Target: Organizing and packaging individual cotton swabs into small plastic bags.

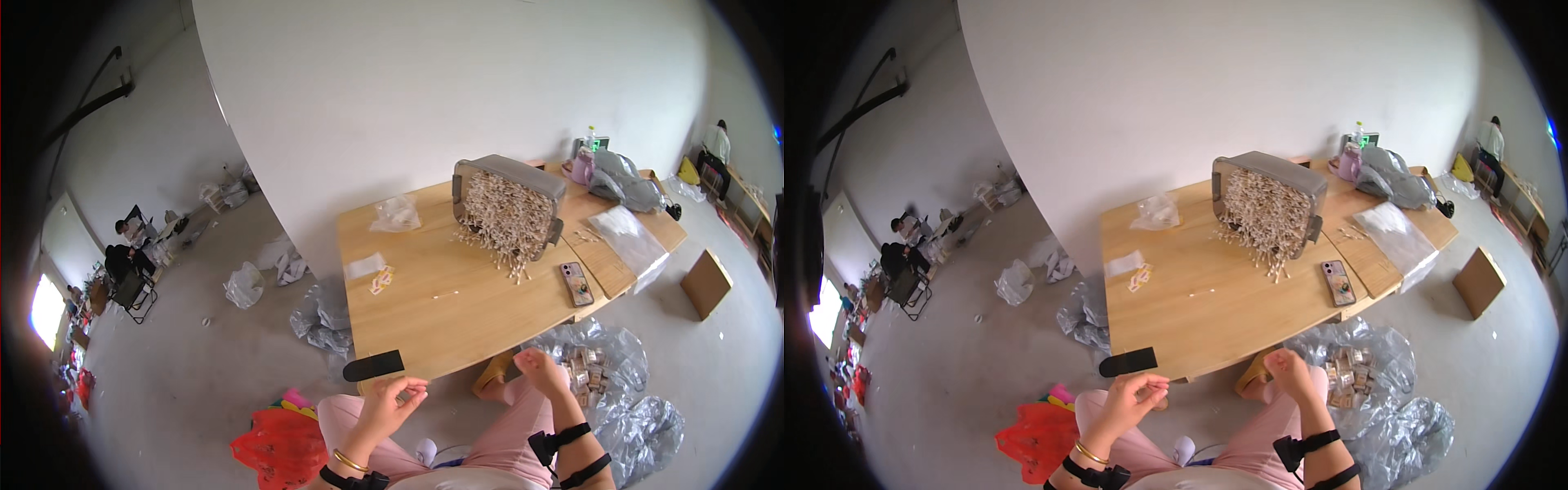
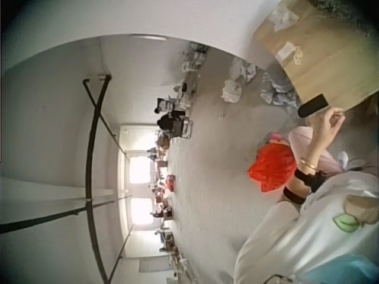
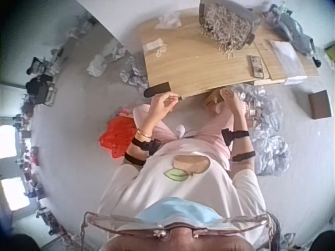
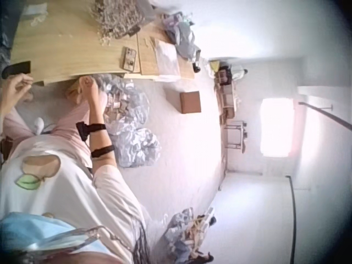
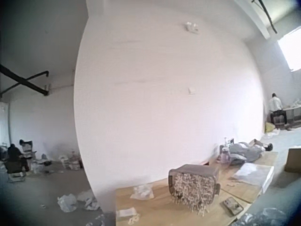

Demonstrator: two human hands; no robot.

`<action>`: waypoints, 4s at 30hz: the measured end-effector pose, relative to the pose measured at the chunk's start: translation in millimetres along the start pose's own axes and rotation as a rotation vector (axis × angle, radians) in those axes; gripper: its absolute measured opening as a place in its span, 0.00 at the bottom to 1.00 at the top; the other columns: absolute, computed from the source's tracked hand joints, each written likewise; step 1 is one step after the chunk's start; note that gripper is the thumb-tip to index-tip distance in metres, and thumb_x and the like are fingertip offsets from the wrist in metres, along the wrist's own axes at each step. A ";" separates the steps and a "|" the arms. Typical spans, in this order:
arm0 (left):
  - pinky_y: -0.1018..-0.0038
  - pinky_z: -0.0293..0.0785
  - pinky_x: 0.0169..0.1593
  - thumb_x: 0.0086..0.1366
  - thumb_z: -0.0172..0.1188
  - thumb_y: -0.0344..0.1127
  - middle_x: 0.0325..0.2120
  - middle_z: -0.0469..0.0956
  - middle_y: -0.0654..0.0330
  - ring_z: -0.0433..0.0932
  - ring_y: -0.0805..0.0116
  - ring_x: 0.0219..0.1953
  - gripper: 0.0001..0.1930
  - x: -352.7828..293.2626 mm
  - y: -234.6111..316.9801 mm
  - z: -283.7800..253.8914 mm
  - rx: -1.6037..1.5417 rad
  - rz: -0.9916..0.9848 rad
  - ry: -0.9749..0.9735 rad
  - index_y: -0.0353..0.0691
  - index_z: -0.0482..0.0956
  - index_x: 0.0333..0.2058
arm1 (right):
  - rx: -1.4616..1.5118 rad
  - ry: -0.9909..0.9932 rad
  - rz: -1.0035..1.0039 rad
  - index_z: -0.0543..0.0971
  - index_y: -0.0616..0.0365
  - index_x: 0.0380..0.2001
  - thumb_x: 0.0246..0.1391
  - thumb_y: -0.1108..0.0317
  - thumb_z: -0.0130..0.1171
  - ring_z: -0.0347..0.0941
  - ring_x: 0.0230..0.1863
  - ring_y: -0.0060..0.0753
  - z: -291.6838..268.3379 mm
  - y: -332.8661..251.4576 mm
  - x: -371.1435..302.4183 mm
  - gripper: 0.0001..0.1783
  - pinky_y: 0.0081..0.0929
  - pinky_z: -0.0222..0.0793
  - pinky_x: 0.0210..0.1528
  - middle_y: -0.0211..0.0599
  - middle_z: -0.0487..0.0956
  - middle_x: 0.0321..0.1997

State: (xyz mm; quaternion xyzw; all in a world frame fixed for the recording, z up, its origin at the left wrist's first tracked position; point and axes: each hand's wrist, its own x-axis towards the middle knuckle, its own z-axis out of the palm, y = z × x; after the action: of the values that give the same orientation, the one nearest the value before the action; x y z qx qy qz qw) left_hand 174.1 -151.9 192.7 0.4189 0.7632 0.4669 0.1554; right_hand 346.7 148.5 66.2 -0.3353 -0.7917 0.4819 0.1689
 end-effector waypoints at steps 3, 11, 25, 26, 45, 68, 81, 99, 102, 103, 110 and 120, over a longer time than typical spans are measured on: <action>0.72 0.79 0.46 0.64 0.68 0.32 0.34 0.87 0.55 0.86 0.66 0.39 0.11 10.5 -18.1 3.7 -0.028 -0.068 -0.020 0.33 0.84 0.42 | 0.092 -0.080 -0.043 0.84 0.60 0.42 0.58 0.63 0.64 0.83 0.44 0.42 37.7 21.5 30.8 0.14 0.33 0.77 0.48 0.45 0.85 0.41; 0.61 0.75 0.55 0.67 0.65 0.44 0.47 0.82 0.52 0.80 0.52 0.52 0.19 78.7 -115.3 -6.2 0.171 -0.054 0.000 0.37 0.80 0.49 | -0.040 0.012 -0.156 0.82 0.57 0.47 0.55 0.66 0.64 0.76 0.55 0.53 102.7 -11.7 96.4 0.16 0.40 0.71 0.58 0.49 0.80 0.50; 0.51 0.58 0.70 0.68 0.61 0.53 0.69 0.59 0.39 0.58 0.37 0.70 0.40 268.8 -267.2 -28.4 0.608 -0.162 0.006 0.40 0.56 0.70 | -0.499 0.274 -0.314 0.79 0.50 0.44 0.51 0.71 0.59 0.68 0.53 0.48 146.9 -16.6 124.0 0.15 0.46 0.61 0.58 0.39 0.75 0.48; 0.47 0.56 0.71 0.69 0.59 0.54 0.71 0.56 0.40 0.55 0.35 0.71 0.41 273.9 -274.4 -27.1 0.631 -0.090 0.075 0.41 0.54 0.71 | -0.503 0.273 -0.320 0.79 0.50 0.44 0.50 0.71 0.59 0.68 0.53 0.48 147.9 -16.8 124.2 0.15 0.47 0.61 0.58 0.39 0.75 0.48; 0.42 0.41 0.74 0.73 0.50 0.57 0.73 0.54 0.47 0.50 0.45 0.75 0.32 326.6 -278.2 -22.1 0.941 -0.168 0.055 0.48 0.65 0.69 | -0.495 0.249 -0.301 0.79 0.52 0.44 0.48 0.71 0.60 0.69 0.51 0.48 146.1 -20.5 125.7 0.16 0.47 0.61 0.58 0.39 0.76 0.47; 0.55 0.73 0.55 0.56 0.71 0.35 0.47 0.80 0.55 0.77 0.51 0.53 0.22 361.6 -314.7 -48.1 0.782 -0.208 0.357 0.42 0.76 0.49 | -0.529 0.254 -0.288 0.78 0.51 0.44 0.49 0.72 0.60 0.69 0.52 0.48 145.9 -20.1 124.9 0.17 0.47 0.61 0.58 0.38 0.75 0.48; 0.68 0.78 0.37 0.57 0.69 0.31 0.27 0.84 0.57 0.84 0.61 0.31 0.04 353.0 -305.5 -76.5 0.511 -0.233 0.561 0.39 0.83 0.29 | -0.502 0.246 -0.305 0.79 0.51 0.45 0.47 0.72 0.60 0.69 0.52 0.48 147.6 -23.2 126.1 0.18 0.46 0.61 0.58 0.37 0.75 0.48; 0.81 0.72 0.32 0.62 0.73 0.34 0.27 0.82 0.67 0.77 0.81 0.28 0.08 68.4 -147.2 34.9 -0.635 -0.551 0.441 0.40 0.81 0.31 | 0.309 -0.288 -0.209 0.82 0.59 0.37 0.57 0.61 0.66 0.78 0.36 0.44 173.3 -82.6 70.3 0.12 0.34 0.75 0.40 0.45 0.80 0.34; 0.80 0.75 0.31 0.64 0.68 0.29 0.27 0.80 0.64 0.76 0.78 0.27 0.05 50.3 -129.5 39.9 -0.539 -0.588 0.336 0.38 0.80 0.32 | 0.341 -0.420 -0.182 0.82 0.60 0.36 0.59 0.58 0.65 0.82 0.35 0.41 172.2 -107.7 42.5 0.14 0.31 0.76 0.39 0.46 0.83 0.33; 0.79 0.76 0.31 0.64 0.67 0.27 0.27 0.80 0.62 0.77 0.77 0.26 0.05 45.1 -123.4 41.5 -0.584 -0.563 0.322 0.37 0.79 0.32 | 0.275 -0.399 -0.164 0.82 0.61 0.36 0.60 0.59 0.65 0.83 0.34 0.42 171.4 -109.3 36.7 0.14 0.32 0.77 0.39 0.46 0.84 0.32; 0.79 0.78 0.36 0.62 0.72 0.33 0.27 0.83 0.60 0.81 0.76 0.28 0.09 21.3 -96.5 32.8 -0.771 -0.530 0.220 0.36 0.80 0.32 | 0.200 -0.396 -0.199 0.82 0.64 0.37 0.61 0.63 0.63 0.83 0.32 0.33 151.8 -119.2 8.1 0.12 0.28 0.76 0.36 0.42 0.85 0.31; 0.65 0.74 0.47 0.54 0.77 0.40 0.45 0.74 0.55 0.75 0.64 0.43 0.29 7.3 -48.8 3.8 0.021 0.182 0.413 0.38 0.73 0.51 | -0.224 -0.109 -0.479 0.82 0.57 0.34 0.57 0.66 0.62 0.82 0.31 0.46 122.8 -160.6 -20.2 0.06 0.38 0.76 0.35 0.42 0.84 0.33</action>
State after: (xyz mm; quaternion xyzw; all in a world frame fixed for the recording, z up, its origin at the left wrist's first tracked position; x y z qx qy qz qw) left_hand 148.0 -154.3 150.8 0.3832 0.7427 0.5467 -0.0513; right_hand 229.5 4.8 149.2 -0.1289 -0.9048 0.3548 0.1970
